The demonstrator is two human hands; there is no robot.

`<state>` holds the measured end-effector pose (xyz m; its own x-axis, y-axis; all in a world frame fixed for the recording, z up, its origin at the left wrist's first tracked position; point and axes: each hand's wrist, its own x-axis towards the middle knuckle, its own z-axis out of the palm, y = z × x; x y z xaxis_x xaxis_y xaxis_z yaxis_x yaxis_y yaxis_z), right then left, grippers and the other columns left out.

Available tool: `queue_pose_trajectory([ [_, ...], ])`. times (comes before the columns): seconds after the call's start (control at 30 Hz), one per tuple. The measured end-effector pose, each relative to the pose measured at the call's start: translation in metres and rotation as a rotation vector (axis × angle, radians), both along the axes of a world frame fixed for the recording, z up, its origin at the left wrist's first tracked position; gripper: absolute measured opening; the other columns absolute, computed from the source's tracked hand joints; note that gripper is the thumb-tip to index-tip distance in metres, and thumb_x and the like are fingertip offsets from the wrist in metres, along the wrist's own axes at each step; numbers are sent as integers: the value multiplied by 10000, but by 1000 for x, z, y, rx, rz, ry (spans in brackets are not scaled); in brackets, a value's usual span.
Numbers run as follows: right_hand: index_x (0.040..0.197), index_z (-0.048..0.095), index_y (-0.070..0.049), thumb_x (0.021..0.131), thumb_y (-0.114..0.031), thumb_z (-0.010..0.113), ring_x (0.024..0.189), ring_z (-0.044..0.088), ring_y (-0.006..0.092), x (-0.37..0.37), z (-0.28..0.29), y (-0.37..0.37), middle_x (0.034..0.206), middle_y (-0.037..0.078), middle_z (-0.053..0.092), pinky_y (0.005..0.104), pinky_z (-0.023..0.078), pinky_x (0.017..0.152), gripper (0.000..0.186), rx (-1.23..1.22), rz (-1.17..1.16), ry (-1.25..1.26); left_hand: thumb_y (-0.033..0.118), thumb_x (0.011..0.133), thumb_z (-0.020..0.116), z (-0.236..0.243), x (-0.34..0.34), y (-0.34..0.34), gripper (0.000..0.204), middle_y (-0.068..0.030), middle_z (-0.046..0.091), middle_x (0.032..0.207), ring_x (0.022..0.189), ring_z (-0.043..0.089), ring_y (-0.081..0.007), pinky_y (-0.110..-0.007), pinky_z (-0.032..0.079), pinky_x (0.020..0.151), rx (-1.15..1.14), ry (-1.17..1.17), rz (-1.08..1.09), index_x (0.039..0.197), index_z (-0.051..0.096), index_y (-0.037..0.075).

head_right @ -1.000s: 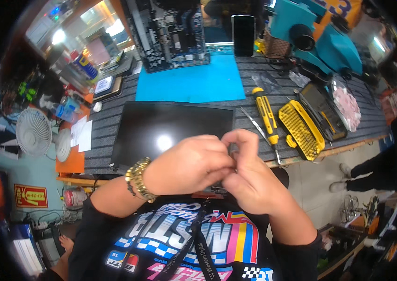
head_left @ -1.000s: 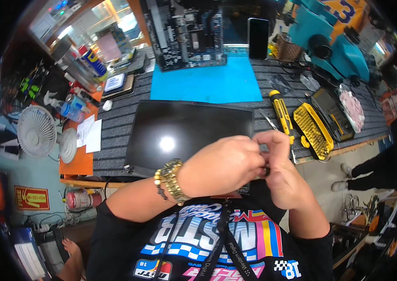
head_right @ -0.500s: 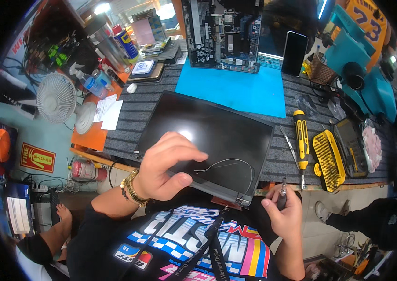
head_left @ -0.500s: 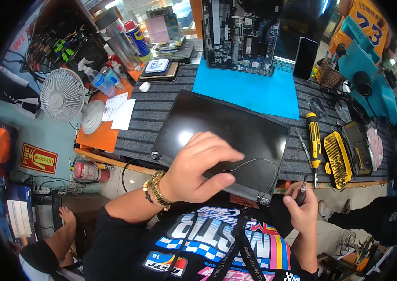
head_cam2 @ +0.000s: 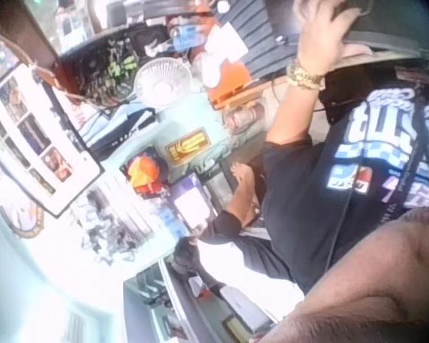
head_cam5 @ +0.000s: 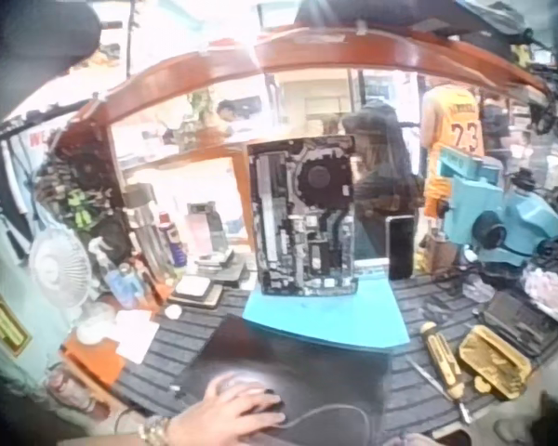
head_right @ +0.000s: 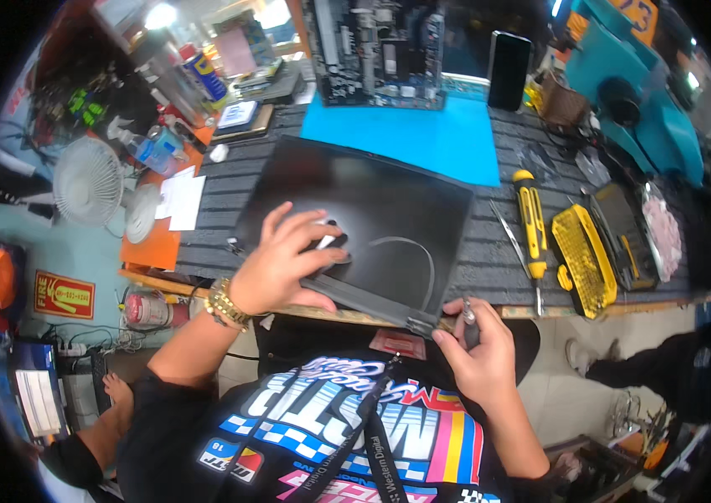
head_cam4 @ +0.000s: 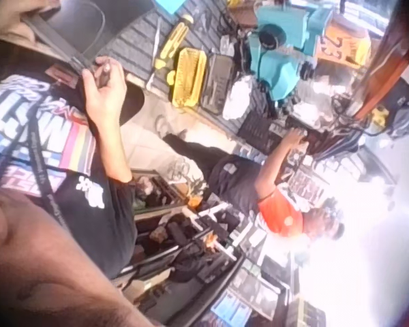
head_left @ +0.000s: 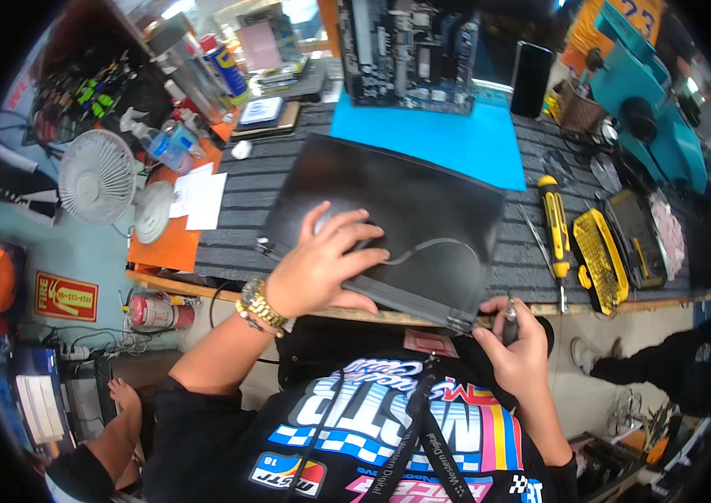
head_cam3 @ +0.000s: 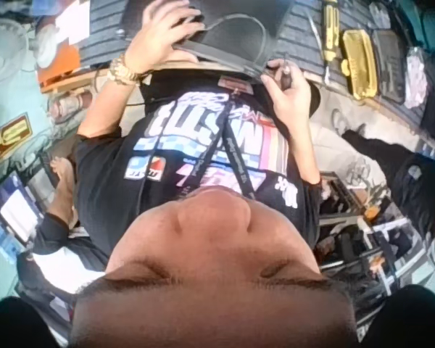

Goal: The person separates the screen assembly from a laptop base and uses a screwdriver to remove internal components from the hinge area.

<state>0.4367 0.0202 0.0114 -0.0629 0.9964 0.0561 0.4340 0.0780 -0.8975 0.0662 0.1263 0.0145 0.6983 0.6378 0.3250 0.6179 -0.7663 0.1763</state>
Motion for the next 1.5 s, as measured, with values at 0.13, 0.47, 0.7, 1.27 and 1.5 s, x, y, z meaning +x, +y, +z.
queue_pose_trajectory([
  [0.13,1148,724,-5,967,-52,842,820,644,173,5,6,1,888,55,681,327,533,806,221,-45,55,48,689,695,964,12,-6,10,909,-106,697,1493,1539,555,-401,-668,317,1311,-38,14,13,1413,766,169],
  [0.47,1305,718,25,994,-55,779,1040,797,411,70,21,-11,1173,229,791,434,618,830,327,-19,244,-204,404,758,1050,14,68,-31,505,-47,631,949,913,602,-303,-450,416,884,-51,-489,-150,987,681,146],
  [0.7,1205,752,12,986,-99,848,877,805,401,55,8,-13,1031,221,808,417,614,759,263,-41,259,-143,291,771,1015,3,100,-42,315,0,657,927,908,624,-244,-443,423,917,-135,-325,-124,959,806,148],
  [1.27,1122,777,2,972,-171,868,849,768,447,37,7,1,956,214,779,466,603,747,246,-68,301,-140,115,800,957,-12,100,-36,278,-33,728,1014,967,686,-263,-444,485,924,-159,-320,-226,1036,811,102],
  [1.5,1115,795,31,957,-103,866,828,788,412,39,5,4,932,217,790,430,606,741,219,-24,329,-177,112,805,953,-13,100,-36,279,-36,715,1012,969,686,-264,-439,489,923,-172,-322,-230,1050,820,96],
])
